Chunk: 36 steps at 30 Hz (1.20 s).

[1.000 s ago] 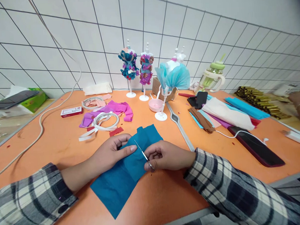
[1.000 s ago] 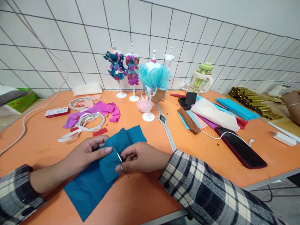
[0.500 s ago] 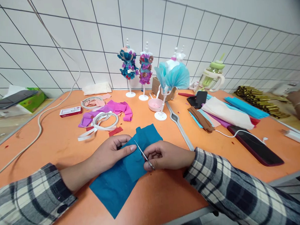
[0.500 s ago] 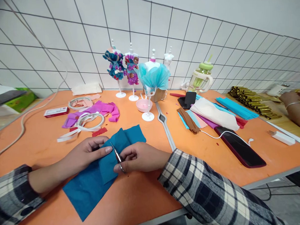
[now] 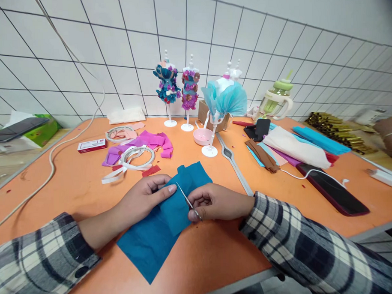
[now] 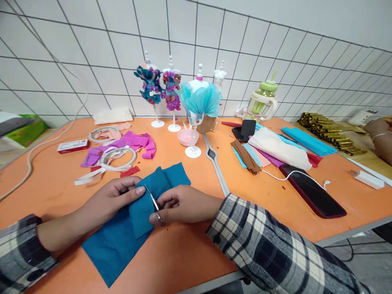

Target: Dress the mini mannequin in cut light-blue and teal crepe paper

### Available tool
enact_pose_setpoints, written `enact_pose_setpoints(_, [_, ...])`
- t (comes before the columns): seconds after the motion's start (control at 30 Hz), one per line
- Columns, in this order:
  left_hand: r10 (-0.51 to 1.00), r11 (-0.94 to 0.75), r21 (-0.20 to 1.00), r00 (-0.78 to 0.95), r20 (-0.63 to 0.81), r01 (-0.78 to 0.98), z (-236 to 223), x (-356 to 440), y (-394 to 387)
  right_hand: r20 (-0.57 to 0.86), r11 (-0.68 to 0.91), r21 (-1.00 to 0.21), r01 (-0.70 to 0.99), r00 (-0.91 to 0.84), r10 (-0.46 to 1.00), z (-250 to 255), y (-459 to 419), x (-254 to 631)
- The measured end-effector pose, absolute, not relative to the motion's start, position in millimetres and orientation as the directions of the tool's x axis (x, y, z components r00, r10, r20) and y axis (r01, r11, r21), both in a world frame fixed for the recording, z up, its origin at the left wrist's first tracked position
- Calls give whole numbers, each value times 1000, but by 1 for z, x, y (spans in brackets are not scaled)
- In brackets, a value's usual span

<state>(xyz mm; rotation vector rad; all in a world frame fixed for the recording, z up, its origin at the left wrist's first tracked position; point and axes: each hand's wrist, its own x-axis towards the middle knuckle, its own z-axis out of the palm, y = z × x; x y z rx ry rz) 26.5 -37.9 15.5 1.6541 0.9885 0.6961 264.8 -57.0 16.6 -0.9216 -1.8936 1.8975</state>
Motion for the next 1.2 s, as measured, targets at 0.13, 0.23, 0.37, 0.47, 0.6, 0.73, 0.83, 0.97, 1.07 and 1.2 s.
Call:
enact_pose_setpoints(0.13, [873,-123,950,487,-34,286,14,26,-37,-220,-79,-972,219,-750,624,18,-57,264])
enact_pose_setpoints(0.23, [883,-110,952,468,-38,285,12,25,-36,-223,-80,-972,222,-753,620,18,-57,264])
enact_pose_setpoints(0.37, [876,-123,949,482,-34,291,13,26,-36,-224,-80,-971,223,-749,623,18,-57,264])
enact_pose_setpoints(0.47, [869,-135,945,495,-32,297,14,26,-36,-227,-86,-971,223,-745,628,18,-57,264])
enact_pose_setpoints(0.6, [867,-151,943,498,-18,298,13,25,-36,-241,-98,-968,232,-744,623,14,-56,264])
enact_pose_setpoints(0.73, [869,-161,941,495,-8,298,14,25,-37,-263,-118,-963,244,-731,630,13,-57,264])
enact_pose_setpoints(0.83, [862,-181,936,507,2,303,15,26,-36,-255,-104,-964,246,-731,633,16,-58,264])
enact_pose_setpoints(0.97, [857,-189,932,515,4,309,13,26,-36,-250,-101,-965,242,-734,632,18,-58,263])
enact_pose_setpoints(1.07, [868,-182,931,497,0,317,11,25,-35,-251,-110,-966,236,-732,634,15,-58,264])
enact_pose_setpoints(1.2, [868,-176,935,496,1,307,11,25,-35,-256,-105,-964,246,-734,629,14,-58,264])
